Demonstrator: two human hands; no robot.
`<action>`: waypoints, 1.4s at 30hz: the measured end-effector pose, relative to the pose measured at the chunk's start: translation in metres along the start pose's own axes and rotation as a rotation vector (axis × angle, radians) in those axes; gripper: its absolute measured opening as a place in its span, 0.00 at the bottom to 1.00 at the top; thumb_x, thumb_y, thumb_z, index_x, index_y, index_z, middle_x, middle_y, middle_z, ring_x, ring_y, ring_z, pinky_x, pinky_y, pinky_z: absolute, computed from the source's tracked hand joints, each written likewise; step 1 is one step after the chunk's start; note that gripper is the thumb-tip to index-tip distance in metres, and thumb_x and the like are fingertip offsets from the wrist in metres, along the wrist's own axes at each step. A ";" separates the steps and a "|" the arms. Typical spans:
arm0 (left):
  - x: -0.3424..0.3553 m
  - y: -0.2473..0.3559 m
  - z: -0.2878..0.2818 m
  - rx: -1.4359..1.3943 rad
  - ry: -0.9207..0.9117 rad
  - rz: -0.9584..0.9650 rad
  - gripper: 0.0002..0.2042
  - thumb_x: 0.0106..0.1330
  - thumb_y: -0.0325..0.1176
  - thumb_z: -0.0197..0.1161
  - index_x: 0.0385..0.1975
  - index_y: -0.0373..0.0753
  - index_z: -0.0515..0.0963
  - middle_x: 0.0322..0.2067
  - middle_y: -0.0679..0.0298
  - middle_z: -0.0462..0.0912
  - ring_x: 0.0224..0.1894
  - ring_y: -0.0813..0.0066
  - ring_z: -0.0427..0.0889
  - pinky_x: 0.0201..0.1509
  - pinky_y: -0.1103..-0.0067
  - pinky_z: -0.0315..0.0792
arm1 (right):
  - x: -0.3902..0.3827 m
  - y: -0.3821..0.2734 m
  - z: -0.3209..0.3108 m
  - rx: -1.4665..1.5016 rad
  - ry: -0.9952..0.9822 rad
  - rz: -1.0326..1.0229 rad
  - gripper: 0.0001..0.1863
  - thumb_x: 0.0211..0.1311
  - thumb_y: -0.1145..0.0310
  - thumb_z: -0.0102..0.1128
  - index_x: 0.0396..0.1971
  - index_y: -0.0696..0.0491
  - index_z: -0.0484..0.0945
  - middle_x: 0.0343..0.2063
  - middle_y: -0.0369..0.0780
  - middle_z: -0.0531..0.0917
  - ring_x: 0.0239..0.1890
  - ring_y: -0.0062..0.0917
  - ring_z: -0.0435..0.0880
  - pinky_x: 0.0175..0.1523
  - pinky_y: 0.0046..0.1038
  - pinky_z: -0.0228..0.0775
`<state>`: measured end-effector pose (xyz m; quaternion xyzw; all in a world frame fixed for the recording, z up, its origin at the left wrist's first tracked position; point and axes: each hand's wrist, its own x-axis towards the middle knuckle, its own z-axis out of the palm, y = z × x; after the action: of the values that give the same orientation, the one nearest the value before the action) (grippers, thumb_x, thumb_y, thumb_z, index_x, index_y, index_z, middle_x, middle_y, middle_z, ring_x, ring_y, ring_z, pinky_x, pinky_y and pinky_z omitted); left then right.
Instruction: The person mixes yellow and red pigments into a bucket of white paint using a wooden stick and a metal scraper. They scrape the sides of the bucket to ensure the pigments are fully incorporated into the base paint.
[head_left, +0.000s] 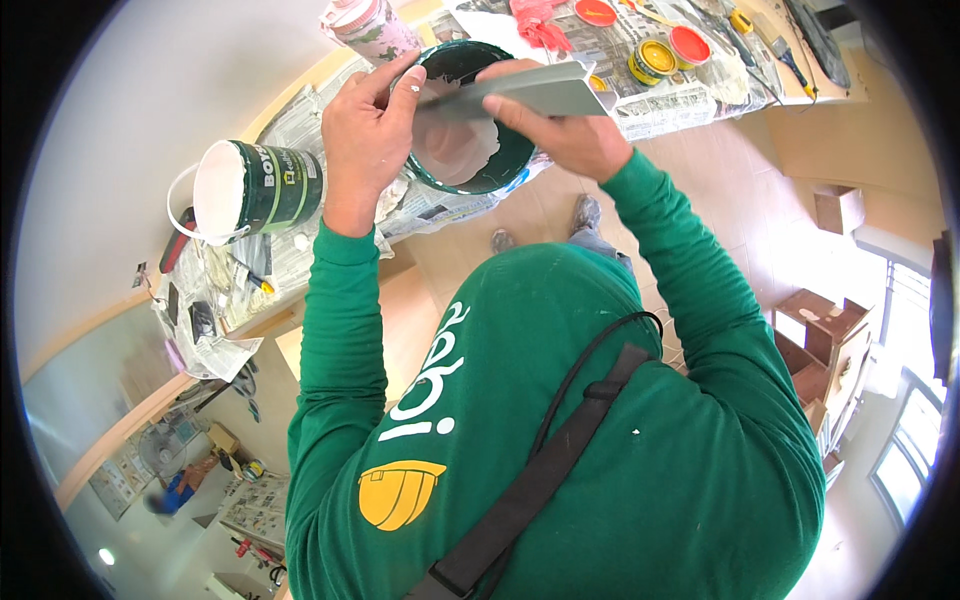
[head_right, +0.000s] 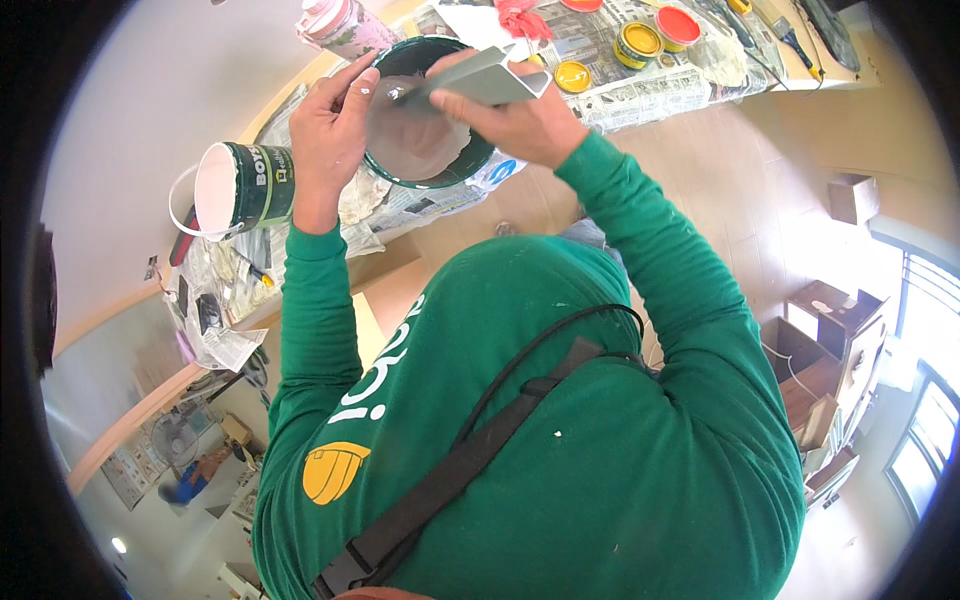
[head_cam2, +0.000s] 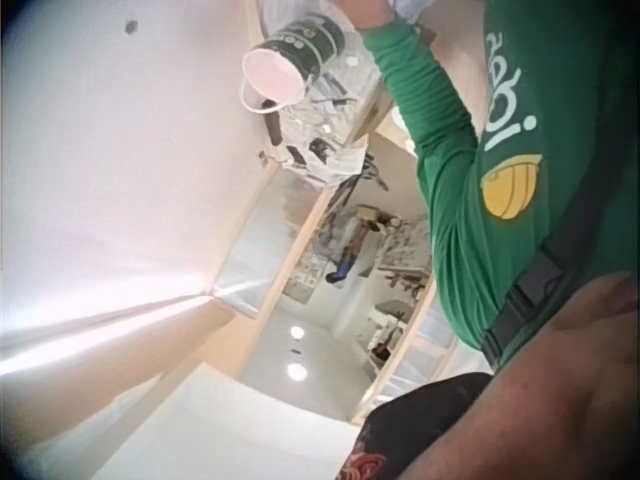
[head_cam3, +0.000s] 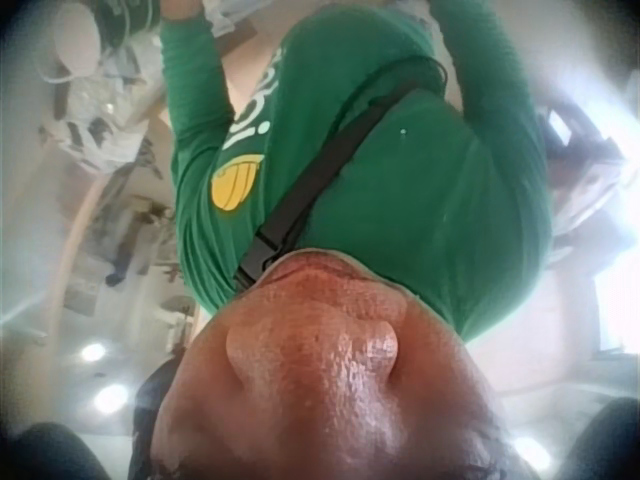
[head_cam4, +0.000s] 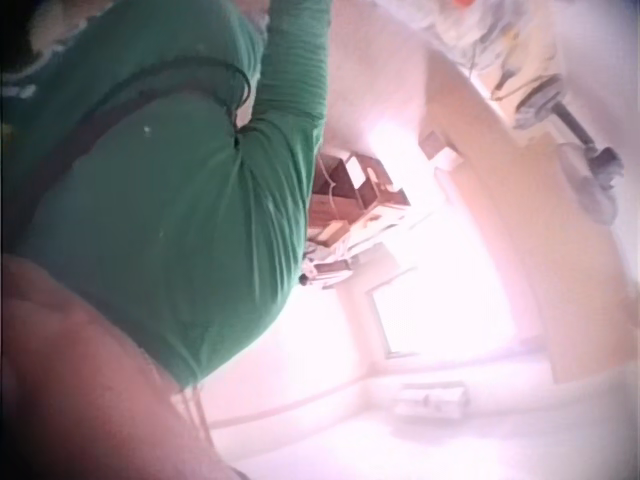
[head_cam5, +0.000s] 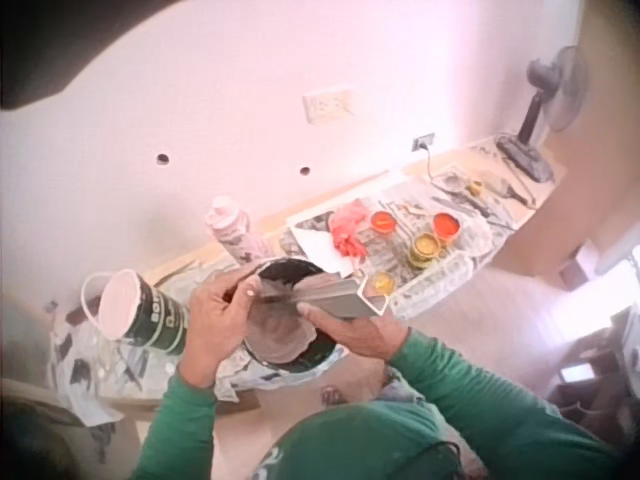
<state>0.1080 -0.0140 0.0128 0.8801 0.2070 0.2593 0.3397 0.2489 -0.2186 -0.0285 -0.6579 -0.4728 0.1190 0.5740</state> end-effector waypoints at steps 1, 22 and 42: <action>-0.001 0.003 -0.002 0.029 -0.023 -0.010 0.15 0.76 0.43 0.70 0.57 0.48 0.90 0.27 0.67 0.76 0.30 0.79 0.73 0.37 0.76 0.69 | -0.003 0.004 -0.002 0.012 0.005 0.016 0.14 0.74 0.57 0.70 0.53 0.46 0.88 0.39 0.34 0.92 0.37 0.26 0.90 0.47 0.27 0.82; 0.008 0.008 0.010 0.014 -0.029 -0.020 0.14 0.74 0.42 0.71 0.56 0.48 0.91 0.25 0.66 0.76 0.27 0.78 0.73 0.35 0.76 0.70 | 0.006 0.010 -0.021 0.064 -0.123 0.173 0.18 0.74 0.56 0.71 0.54 0.52 0.86 0.44 0.38 0.90 0.45 0.26 0.87 0.55 0.32 0.78; 0.011 0.008 0.015 -0.017 -0.010 -0.062 0.15 0.76 0.40 0.71 0.58 0.47 0.90 0.29 0.70 0.78 0.31 0.82 0.72 0.38 0.80 0.70 | 0.015 0.030 -0.025 0.039 -0.055 0.093 0.21 0.68 0.52 0.73 0.54 0.47 0.88 0.36 0.47 0.92 0.37 0.45 0.92 0.48 0.41 0.83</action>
<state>0.1263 -0.0206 0.0122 0.8717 0.2302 0.2463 0.3558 0.2890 -0.2199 -0.0407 -0.6641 -0.4551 0.1729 0.5674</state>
